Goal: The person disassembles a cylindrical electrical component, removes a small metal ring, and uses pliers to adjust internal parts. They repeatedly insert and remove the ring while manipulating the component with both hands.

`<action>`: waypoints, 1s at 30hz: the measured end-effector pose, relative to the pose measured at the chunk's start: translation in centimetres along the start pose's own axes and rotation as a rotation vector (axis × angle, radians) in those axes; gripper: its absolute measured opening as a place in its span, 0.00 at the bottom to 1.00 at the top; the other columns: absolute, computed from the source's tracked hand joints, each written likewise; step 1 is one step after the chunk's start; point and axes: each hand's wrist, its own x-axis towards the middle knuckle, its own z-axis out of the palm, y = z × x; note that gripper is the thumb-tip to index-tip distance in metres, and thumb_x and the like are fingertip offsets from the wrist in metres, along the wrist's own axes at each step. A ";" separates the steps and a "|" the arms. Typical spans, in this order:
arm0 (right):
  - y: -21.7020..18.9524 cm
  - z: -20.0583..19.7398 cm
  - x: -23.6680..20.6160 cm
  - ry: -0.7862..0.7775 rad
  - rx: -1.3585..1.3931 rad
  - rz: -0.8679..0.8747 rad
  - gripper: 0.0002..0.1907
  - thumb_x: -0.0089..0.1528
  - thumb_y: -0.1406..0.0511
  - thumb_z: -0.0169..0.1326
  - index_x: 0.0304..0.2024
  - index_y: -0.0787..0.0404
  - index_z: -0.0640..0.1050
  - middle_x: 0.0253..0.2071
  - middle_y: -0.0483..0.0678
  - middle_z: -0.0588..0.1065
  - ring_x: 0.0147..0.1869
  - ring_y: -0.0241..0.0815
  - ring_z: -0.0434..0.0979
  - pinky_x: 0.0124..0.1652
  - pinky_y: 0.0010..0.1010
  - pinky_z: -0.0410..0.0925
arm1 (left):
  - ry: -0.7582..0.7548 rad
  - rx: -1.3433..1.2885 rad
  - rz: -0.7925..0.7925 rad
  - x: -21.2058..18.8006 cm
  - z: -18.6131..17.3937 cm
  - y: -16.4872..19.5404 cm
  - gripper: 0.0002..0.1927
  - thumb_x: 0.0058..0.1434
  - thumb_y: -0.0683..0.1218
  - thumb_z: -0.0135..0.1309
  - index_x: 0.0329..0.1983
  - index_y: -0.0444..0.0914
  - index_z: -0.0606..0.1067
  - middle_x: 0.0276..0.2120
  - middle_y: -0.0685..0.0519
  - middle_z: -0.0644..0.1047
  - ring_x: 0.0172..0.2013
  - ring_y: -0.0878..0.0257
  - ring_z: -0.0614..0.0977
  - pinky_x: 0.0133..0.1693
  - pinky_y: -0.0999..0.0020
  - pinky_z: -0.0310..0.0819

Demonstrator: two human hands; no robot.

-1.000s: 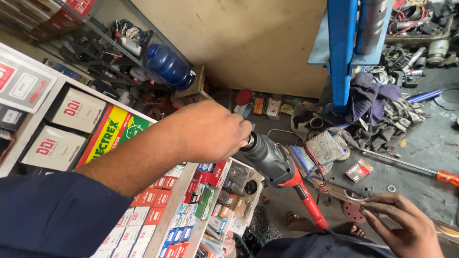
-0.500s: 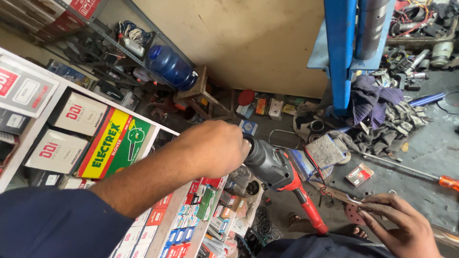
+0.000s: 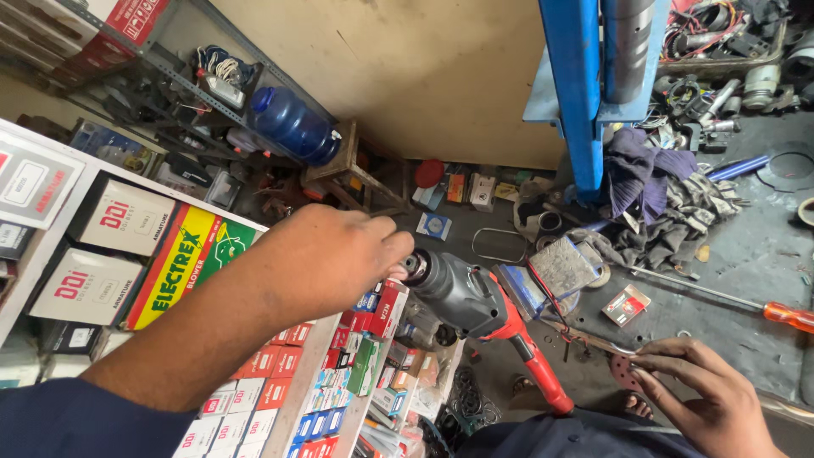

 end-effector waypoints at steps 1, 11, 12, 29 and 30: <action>0.0 0.1 0.0 -0.004 0.004 -0.022 0.14 0.50 0.69 0.65 0.39 0.60 0.84 0.43 0.46 0.80 0.45 0.38 0.83 0.44 0.29 0.76 | -0.014 0.045 0.026 0.0 0.2 -0.2 0.10 0.63 0.53 0.51 0.33 0.41 0.72 0.26 0.50 0.76 0.29 0.52 0.82 0.28 0.54 0.75; 0.7 0.4 0.5 -0.065 0.097 -0.021 0.16 0.50 0.70 0.64 0.42 0.58 0.85 0.44 0.45 0.81 0.46 0.38 0.81 0.40 0.28 0.76 | -0.210 0.055 -0.127 0.9 0.5 0.6 0.14 0.64 0.54 0.50 0.32 0.39 0.72 0.23 0.46 0.79 0.24 0.49 0.83 0.26 0.52 0.76; 0.7 0.4 0.5 -0.068 0.103 0.026 0.17 0.50 0.70 0.64 0.42 0.58 0.85 0.44 0.46 0.81 0.46 0.38 0.81 0.39 0.28 0.75 | -0.211 0.025 -0.150 1.0 0.4 0.7 0.15 0.65 0.54 0.49 0.31 0.38 0.72 0.23 0.46 0.79 0.24 0.49 0.83 0.26 0.52 0.76; 1.0 2.3 0.6 -0.067 0.059 -0.065 0.13 0.49 0.69 0.65 0.38 0.55 0.86 0.43 0.41 0.81 0.46 0.35 0.84 0.40 0.27 0.76 | -0.136 -0.173 -0.481 0.2 2.1 2.9 0.18 0.71 0.55 0.44 0.32 0.38 0.71 0.19 0.44 0.78 0.23 0.46 0.83 0.27 0.51 0.77; 1.0 2.3 0.6 -0.065 0.054 -0.070 0.13 0.49 0.69 0.65 0.38 0.55 0.86 0.43 0.41 0.81 0.46 0.35 0.84 0.39 0.27 0.76 | -0.138 -0.162 -0.459 0.1 2.2 2.7 0.17 0.70 0.55 0.44 0.33 0.38 0.71 0.19 0.45 0.78 0.23 0.46 0.83 0.26 0.51 0.78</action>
